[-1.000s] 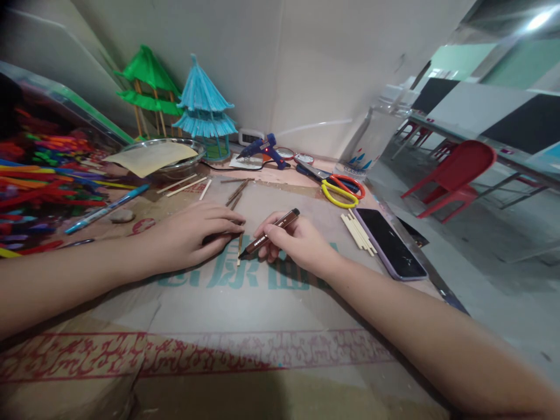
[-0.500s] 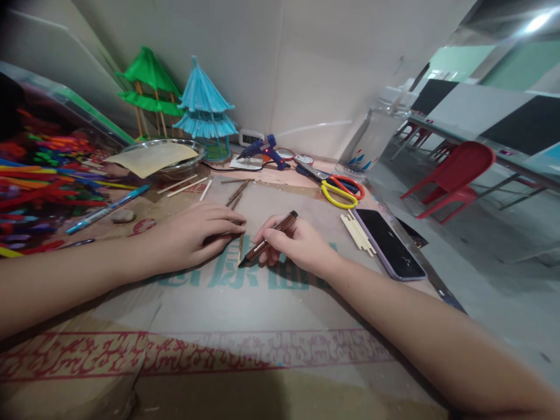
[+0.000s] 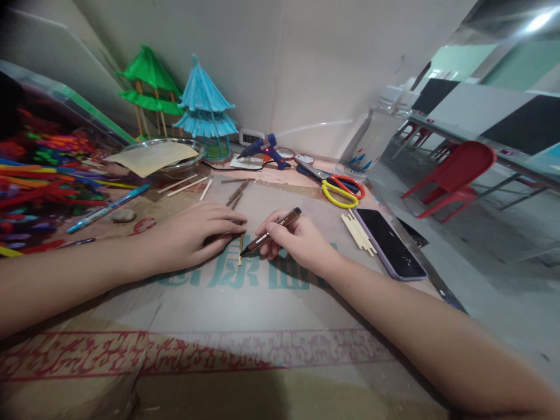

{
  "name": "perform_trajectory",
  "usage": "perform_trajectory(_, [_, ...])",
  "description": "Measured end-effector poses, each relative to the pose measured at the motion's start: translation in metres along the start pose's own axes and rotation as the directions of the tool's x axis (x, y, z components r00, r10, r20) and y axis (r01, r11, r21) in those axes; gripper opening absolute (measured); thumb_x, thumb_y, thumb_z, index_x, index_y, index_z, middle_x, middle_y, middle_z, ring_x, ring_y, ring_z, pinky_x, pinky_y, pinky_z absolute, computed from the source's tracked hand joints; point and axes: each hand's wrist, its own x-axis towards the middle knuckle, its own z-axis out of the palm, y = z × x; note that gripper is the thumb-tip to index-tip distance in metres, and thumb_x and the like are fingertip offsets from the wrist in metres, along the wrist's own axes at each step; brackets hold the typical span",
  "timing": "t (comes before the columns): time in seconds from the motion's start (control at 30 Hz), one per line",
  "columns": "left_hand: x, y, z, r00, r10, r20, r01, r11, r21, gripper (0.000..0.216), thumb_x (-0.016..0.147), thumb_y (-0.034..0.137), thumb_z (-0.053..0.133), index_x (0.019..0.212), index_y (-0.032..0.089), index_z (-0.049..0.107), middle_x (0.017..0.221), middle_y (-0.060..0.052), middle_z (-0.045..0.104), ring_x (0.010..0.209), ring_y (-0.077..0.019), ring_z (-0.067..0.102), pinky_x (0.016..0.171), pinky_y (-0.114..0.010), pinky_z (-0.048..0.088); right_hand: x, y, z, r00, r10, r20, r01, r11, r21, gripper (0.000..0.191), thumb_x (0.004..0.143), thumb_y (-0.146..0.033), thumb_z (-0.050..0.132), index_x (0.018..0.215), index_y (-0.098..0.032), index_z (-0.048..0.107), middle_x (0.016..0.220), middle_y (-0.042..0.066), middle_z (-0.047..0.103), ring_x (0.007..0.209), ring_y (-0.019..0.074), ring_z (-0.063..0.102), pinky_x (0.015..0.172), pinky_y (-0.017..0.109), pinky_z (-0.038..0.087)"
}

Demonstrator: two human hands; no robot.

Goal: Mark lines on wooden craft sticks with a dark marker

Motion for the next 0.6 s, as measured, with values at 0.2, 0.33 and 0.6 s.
perform_trajectory(0.2, [-0.0006,0.0002,0.0,1.0,0.004,-0.006,-0.004,1.0,0.002,0.03,0.096,0.021,0.046,0.114,0.018,0.07,0.125,-0.008,0.068,0.115,-0.025,0.061,0.1,-0.044,0.046,-0.0017,-0.0005,-0.0005,0.997,0.029,0.069,-0.03,0.999,0.018,0.028,0.09,-0.041,0.059,0.082,-0.015,0.065,0.064,0.006,0.073,0.051,0.013,0.063,0.048,0.024,0.047])
perform_trajectory(0.33, [-0.0011,-0.0004,0.0005,1.0,0.002,-0.007,-0.002,1.0,0.001,0.029,0.096,0.022,0.046,0.114,0.019,0.07,0.125,-0.008,0.067,0.115,-0.025,0.061,0.1,-0.044,0.045,-0.0018,-0.0007,-0.0002,0.996,0.029,0.085,-0.031,0.999,0.017,0.028,0.09,-0.041,0.059,0.082,-0.015,0.065,0.063,0.005,0.072,0.051,0.0122,0.062,0.048,0.023,0.047])
perform_trajectory(0.6, [0.0001,0.0006,-0.0001,1.0,-0.001,-0.004,0.001,1.0,-0.005,0.029,0.096,0.022,0.046,0.113,0.018,0.07,0.124,-0.008,0.068,0.115,-0.025,0.061,0.1,-0.044,0.045,-0.0012,0.0015,-0.0011,0.999,0.031,0.015,-0.031,0.999,0.022,0.026,0.092,-0.039,0.058,0.085,-0.016,0.064,0.064,0.004,0.072,0.052,0.0124,0.064,0.049,0.022,0.046])
